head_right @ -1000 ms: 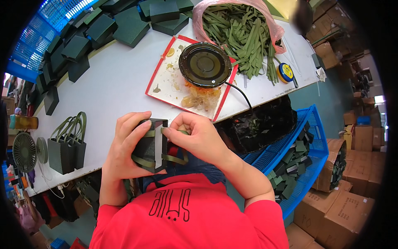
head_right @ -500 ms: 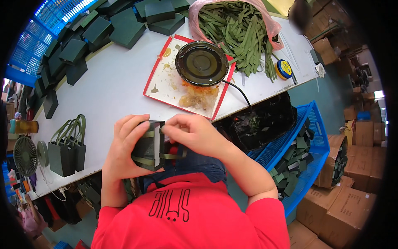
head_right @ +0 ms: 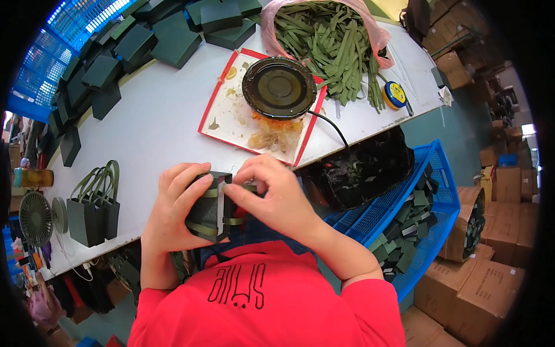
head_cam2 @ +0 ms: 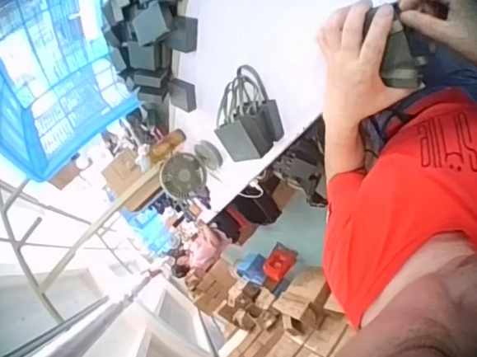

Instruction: The person attaches green fabric straps to small dark green rectangular boxes. They pick up a box, thread a strap through a slot, and secure it, repeating this process for multiple units. The finished boxes are placed on the table to the left.

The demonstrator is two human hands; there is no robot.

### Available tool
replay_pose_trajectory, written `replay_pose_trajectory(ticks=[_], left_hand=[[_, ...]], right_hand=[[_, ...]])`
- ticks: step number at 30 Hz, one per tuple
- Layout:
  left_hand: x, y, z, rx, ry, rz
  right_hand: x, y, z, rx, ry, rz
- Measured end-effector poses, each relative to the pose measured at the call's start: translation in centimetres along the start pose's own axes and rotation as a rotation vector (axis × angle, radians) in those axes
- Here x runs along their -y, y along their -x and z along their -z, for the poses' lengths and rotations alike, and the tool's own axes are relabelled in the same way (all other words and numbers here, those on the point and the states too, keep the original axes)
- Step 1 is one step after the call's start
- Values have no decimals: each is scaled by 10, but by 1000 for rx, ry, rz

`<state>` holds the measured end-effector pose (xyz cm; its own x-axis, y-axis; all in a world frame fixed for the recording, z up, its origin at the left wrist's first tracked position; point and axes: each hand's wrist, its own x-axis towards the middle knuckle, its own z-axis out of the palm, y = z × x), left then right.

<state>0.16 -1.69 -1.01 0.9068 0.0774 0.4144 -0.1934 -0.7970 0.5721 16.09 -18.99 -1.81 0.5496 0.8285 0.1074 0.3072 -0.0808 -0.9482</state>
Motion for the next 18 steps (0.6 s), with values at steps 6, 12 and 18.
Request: replay_pose_trajectory(ticks=[6,12,18], left_hand=[[1,0,-8,10,-29,-41],[7,4,-13,-51,121,35],[6,8,-5,-37,105,95]], right_hand=[[-8,0,-7,81,-229,-232],[-18,3,12,-227,-513,-267],[-26,2,33,-637,-765,171]])
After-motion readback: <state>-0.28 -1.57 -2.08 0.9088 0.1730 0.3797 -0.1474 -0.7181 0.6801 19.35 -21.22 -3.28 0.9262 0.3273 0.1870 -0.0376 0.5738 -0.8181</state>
